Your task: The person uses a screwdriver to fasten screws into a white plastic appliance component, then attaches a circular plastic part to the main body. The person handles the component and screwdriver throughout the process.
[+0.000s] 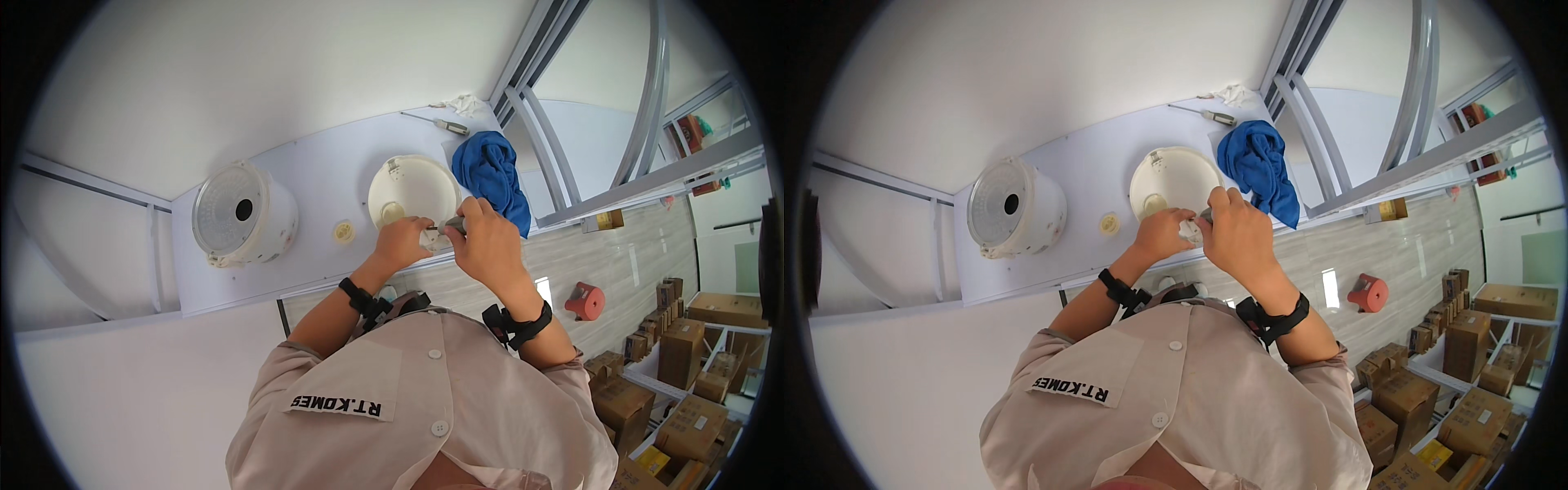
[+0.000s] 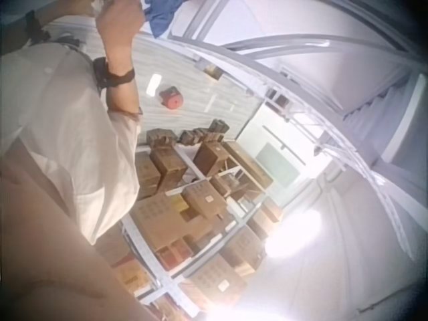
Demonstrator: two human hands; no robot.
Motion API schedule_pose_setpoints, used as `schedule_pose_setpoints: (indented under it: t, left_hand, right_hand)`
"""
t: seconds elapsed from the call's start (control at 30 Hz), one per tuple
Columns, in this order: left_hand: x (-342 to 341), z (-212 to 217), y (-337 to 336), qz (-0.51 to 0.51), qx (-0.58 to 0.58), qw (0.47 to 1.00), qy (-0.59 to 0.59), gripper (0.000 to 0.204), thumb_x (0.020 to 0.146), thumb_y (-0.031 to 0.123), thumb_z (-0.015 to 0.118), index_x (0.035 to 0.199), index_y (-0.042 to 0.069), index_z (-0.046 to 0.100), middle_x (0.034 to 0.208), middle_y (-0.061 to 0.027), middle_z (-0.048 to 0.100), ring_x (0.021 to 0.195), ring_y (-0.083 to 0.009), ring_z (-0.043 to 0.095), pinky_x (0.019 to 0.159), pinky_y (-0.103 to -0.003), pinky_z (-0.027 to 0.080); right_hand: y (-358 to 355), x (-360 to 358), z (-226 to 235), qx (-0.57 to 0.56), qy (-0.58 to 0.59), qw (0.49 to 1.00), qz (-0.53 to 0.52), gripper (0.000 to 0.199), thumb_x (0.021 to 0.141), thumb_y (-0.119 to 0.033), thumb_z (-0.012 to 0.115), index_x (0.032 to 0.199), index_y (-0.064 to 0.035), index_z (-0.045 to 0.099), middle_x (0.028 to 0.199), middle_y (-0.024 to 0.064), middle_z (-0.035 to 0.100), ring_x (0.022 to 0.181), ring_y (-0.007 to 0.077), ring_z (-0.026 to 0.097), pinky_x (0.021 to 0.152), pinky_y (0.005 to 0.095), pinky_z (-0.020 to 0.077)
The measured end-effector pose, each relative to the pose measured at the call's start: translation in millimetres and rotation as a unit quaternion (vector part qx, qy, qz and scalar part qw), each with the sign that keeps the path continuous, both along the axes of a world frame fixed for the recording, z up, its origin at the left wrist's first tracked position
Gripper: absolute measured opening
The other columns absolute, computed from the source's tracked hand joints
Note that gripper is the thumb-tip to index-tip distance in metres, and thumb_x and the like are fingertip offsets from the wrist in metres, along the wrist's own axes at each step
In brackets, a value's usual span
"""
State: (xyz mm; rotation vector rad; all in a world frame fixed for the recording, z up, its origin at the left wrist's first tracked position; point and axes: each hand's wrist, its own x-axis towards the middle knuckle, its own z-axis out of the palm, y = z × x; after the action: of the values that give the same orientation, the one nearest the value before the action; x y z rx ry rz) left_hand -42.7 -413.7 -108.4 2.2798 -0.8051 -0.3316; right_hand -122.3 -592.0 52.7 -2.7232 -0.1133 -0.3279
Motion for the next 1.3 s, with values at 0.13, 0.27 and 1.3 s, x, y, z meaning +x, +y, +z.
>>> schedule_pose_setpoints:
  t: [0.13,0.27,1.3]
  left_hand:
    - [0,3,-1,0.0,0.015,1.0,0.002,0.059,0.072,0.029,0.093,0.127,0.014,0.08,0.118,-0.0103,0.081,0.11,-0.0351,0.076,0.092,-0.046,0.063]
    - [-3,0,-1,0.006,0.004,1.0,0.0,0.059,0.073,0.029,0.093,0.128,0.014,0.08,0.12,-0.0102,0.081,0.112,-0.0351,0.076,0.093,-0.047,0.063]
    - [8,-2,68,0.249,-0.026,0.968,-0.031,0.058,0.099,0.022,0.076,0.153,0.01,0.061,0.146,-0.0126,0.065,0.122,-0.0384,0.071,0.1,-0.048,0.06]
  right_hand:
    - [2,-3,-9,0.004,-0.023,1.0,-0.013,0.036,0.091,-0.02,0.086,0.107,-0.0022,0.059,0.091,0.0175,0.067,0.072,0.0387,0.073,0.058,0.0464,0.055]
    - [4,-5,-10,0.016,-0.019,0.999,-0.021,0.036,0.091,-0.019,0.086,0.107,-0.0013,0.059,0.093,0.0182,0.066,0.075,0.0399,0.072,0.061,0.0469,0.0556]
    - [-8,-1,4,0.134,-0.063,0.988,0.032,0.044,0.084,0.007,0.082,0.125,-0.0046,0.071,0.11,0.014,0.07,0.101,0.0391,0.065,0.088,0.047,0.053]
